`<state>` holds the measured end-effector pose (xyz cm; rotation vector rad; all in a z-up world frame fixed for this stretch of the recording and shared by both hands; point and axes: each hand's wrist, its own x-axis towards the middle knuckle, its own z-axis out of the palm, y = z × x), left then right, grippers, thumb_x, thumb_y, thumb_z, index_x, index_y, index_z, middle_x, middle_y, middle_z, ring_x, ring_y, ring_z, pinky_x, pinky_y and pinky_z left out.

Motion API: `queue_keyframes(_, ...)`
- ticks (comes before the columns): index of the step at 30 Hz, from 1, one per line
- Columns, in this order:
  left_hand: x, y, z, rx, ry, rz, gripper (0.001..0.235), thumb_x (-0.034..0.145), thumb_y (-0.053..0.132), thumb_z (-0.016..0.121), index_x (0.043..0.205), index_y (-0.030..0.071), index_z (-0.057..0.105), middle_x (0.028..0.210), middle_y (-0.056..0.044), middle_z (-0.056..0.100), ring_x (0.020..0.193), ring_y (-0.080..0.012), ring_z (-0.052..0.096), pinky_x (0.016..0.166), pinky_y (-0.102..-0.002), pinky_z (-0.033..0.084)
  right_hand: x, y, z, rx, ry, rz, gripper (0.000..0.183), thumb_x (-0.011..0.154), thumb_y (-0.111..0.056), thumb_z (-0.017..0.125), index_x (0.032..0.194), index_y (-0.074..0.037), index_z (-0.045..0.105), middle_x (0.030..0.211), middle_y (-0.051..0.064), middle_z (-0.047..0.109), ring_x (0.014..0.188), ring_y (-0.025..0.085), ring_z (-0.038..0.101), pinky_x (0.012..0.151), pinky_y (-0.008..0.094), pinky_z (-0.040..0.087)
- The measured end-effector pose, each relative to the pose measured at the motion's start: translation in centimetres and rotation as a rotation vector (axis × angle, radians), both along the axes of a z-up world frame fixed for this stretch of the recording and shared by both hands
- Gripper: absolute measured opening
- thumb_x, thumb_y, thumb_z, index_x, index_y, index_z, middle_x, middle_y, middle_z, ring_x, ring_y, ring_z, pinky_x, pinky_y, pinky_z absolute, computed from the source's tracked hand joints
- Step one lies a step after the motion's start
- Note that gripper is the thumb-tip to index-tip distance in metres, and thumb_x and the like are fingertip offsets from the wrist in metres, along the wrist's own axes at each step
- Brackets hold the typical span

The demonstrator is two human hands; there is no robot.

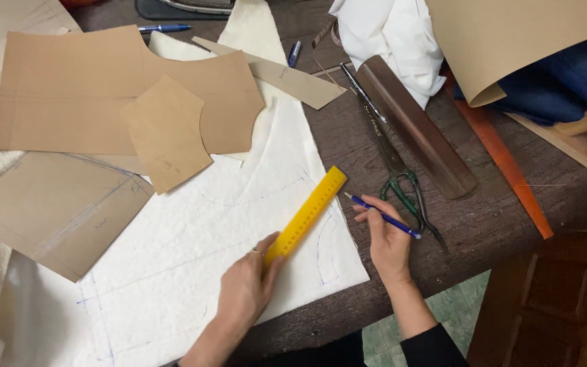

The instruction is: Tracing patterns onto fabric using a pen and ruler, then cutting the shapes out with scissors

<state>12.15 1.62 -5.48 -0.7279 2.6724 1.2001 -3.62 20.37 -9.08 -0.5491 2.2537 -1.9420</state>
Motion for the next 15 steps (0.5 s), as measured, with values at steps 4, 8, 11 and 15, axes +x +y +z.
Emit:
queue_keyframes(4,0.5,1.1,-1.4,-0.074,-0.028,-0.068,0.053,0.094,0.032,0.047,0.146,0.026,0.036,0.1,-0.008,0.068,0.058,-0.0275,0.067,0.05,-0.045,0.057,0.3,-0.4,-0.6,-0.003,-0.033,-0.014,0.02,0.092,-0.007,0.06,0.109,0.002,0.062,0.098,0.014,0.069,0.085,0.017,0.068,0.079,0.027,0.059)
queue_keyframes(8,0.5,1.6,-2.3,-0.127,0.034,-0.091,0.052,0.094,0.028,0.047,0.144,0.024,0.037,0.111,0.002,0.066,0.086,-0.0186,0.066,0.048,-0.046,0.058,0.0,0.0,-2.3,-0.025,-0.021,-0.018,0.015,0.091,-0.007,0.061,0.104,0.001,0.06,0.095,0.013,0.067,0.085,0.018,0.069,0.076,0.027,0.06)
queue_keyframes(11,0.5,1.9,-2.9,-0.18,0.063,-0.07,0.048,0.094,0.032,0.049,0.141,0.024,0.043,0.104,0.001,0.062,0.065,-0.0172,0.064,0.037,-0.044,0.055,-0.1,0.0,-2.2,-0.018,-0.023,0.005,0.014,0.093,-0.01,0.059,0.102,0.0,0.06,0.092,0.011,0.065,0.078,0.017,0.068,0.07,0.026,0.059)
queue_keyframes(15,0.4,2.0,-3.2,-0.211,0.012,-0.06,0.049,0.094,0.036,0.049,0.141,0.026,0.044,0.096,0.001,0.054,0.056,-0.0222,0.058,0.037,-0.047,0.053,-0.2,0.2,-2.2,0.019,0.01,0.047,0.013,0.094,-0.012,0.054,0.098,-0.001,0.06,0.091,0.01,0.062,0.076,0.016,0.066,0.07,0.026,0.056)
